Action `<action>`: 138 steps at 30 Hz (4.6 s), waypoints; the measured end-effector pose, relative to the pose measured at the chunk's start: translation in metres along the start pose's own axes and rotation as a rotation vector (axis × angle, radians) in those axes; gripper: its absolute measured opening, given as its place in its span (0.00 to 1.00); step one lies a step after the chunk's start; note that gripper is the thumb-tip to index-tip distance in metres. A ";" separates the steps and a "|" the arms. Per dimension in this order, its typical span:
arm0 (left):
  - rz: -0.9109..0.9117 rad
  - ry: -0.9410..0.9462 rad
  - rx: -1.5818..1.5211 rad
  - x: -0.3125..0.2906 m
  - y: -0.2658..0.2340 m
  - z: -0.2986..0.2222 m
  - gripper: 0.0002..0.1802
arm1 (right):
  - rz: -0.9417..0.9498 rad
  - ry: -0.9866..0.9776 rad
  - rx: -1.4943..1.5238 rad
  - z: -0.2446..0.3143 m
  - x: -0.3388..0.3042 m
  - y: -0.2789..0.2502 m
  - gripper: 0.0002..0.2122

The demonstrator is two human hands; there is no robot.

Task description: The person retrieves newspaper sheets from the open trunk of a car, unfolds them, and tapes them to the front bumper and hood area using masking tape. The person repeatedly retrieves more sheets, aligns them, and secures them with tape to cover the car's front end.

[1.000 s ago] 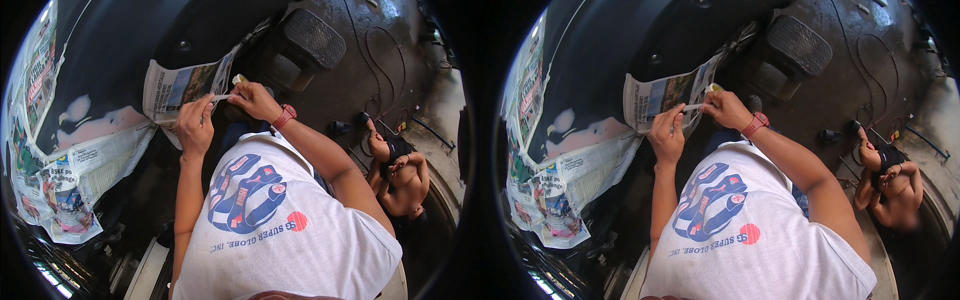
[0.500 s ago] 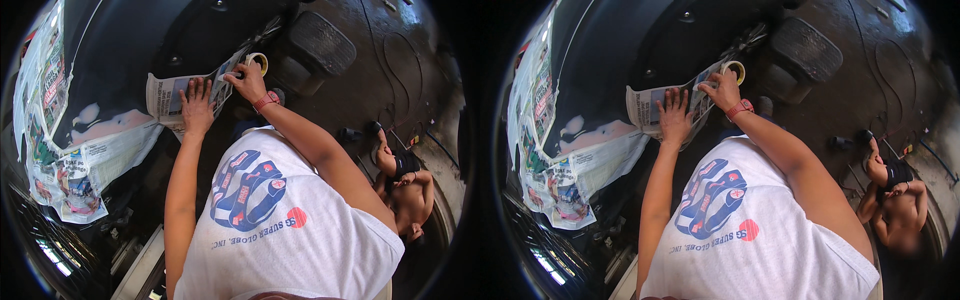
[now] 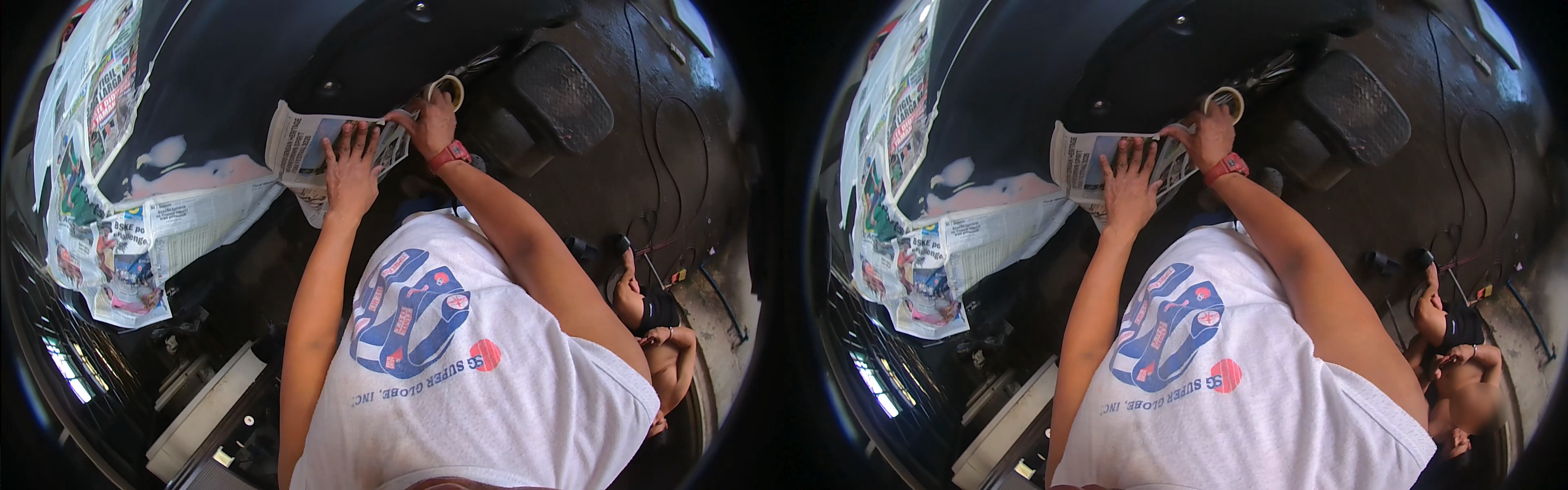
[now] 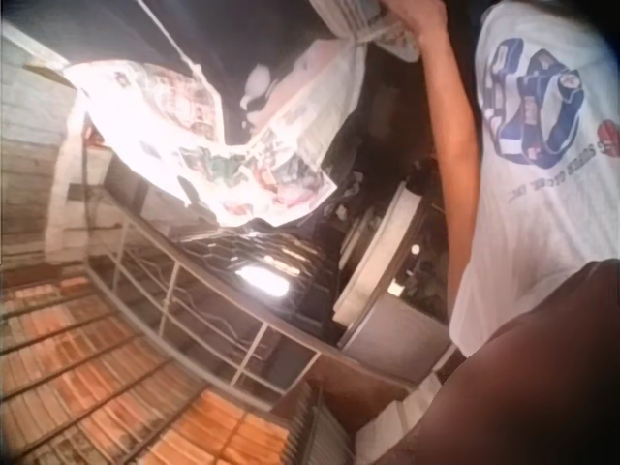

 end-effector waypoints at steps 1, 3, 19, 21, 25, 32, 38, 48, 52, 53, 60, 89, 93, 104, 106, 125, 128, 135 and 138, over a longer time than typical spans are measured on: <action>-0.023 0.008 -0.008 -0.001 -0.002 0.000 0.48 | 0.019 0.055 -0.052 -0.006 0.000 0.001 0.25; -0.083 0.020 -0.030 -0.005 -0.005 -0.002 0.45 | 0.003 0.089 -0.134 -0.015 0.003 0.002 0.26; -0.658 -0.238 -0.247 -0.018 -0.057 0.012 0.31 | 0.260 0.191 0.250 0.004 -0.016 -0.034 0.16; -0.737 -0.311 -0.481 -0.039 -0.061 0.010 0.31 | 0.477 0.384 0.494 0.028 -0.036 -0.057 0.21; -0.511 -0.264 -1.526 -0.058 -0.046 -0.013 0.20 | 1.080 0.074 0.520 0.093 -0.059 -0.102 0.37; -0.592 -0.393 -1.503 -0.070 -0.035 -0.007 0.06 | 1.239 0.151 0.403 0.137 -0.049 -0.115 0.29; -0.831 -0.411 -0.988 -0.082 -0.063 0.013 0.09 | 0.965 -0.206 0.027 0.139 -0.049 -0.096 0.09; -0.920 -0.187 -0.585 -0.075 -0.098 0.031 0.07 | 0.599 -0.111 0.102 0.165 -0.015 -0.089 0.17; -0.917 -0.111 -0.667 -0.065 -0.099 0.038 0.08 | 0.601 -0.133 0.226 0.164 -0.009 -0.074 0.09; -0.913 -0.095 -0.677 -0.062 -0.098 0.043 0.08 | 0.563 -0.146 0.199 0.162 -0.009 -0.071 0.09; -1.003 -0.264 -0.547 -0.026 -0.084 0.105 0.19 | 0.231 -0.121 -0.010 0.160 -0.008 -0.052 0.10; -1.061 0.003 -0.619 0.009 -0.053 0.135 0.10 | -0.121 -0.057 -0.523 0.176 0.017 0.004 0.26; -1.131 -0.056 -0.546 0.003 -0.047 0.136 0.11 | -0.058 -0.142 -0.638 0.168 0.019 -0.005 0.26; -1.291 -0.586 -0.919 -0.134 0.092 0.151 0.18 | 0.180 -0.119 -0.699 0.090 -0.062 -0.047 0.13; -1.225 -0.841 -0.923 -0.149 0.138 0.155 0.19 | 0.263 -0.046 -0.792 0.062 -0.096 -0.054 0.13; -0.143 -1.162 -1.734 -0.153 0.503 0.294 0.29 | 0.370 0.271 -1.021 0.044 -0.208 -0.106 0.13; -0.154 -1.326 -2.082 -0.144 0.503 0.283 0.26 | 0.389 0.313 -0.975 0.055 -0.228 -0.103 0.11; -0.696 -1.322 -2.233 -0.169 0.452 0.224 0.20 | 0.412 0.152 -0.879 0.076 -0.251 -0.072 0.10; -1.033 -1.340 -1.814 -0.182 0.426 0.215 0.15 | 0.433 0.092 -0.827 0.090 -0.239 -0.044 0.09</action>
Point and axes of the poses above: each hand's wrist, its own x-axis towards the middle knuckle, its own y-axis out of the palm, z = x × y, the point moved 2 cm from there along x, towards the middle knuckle, and after that the axes turned 7 degrees about y, right-handed, at the moved point
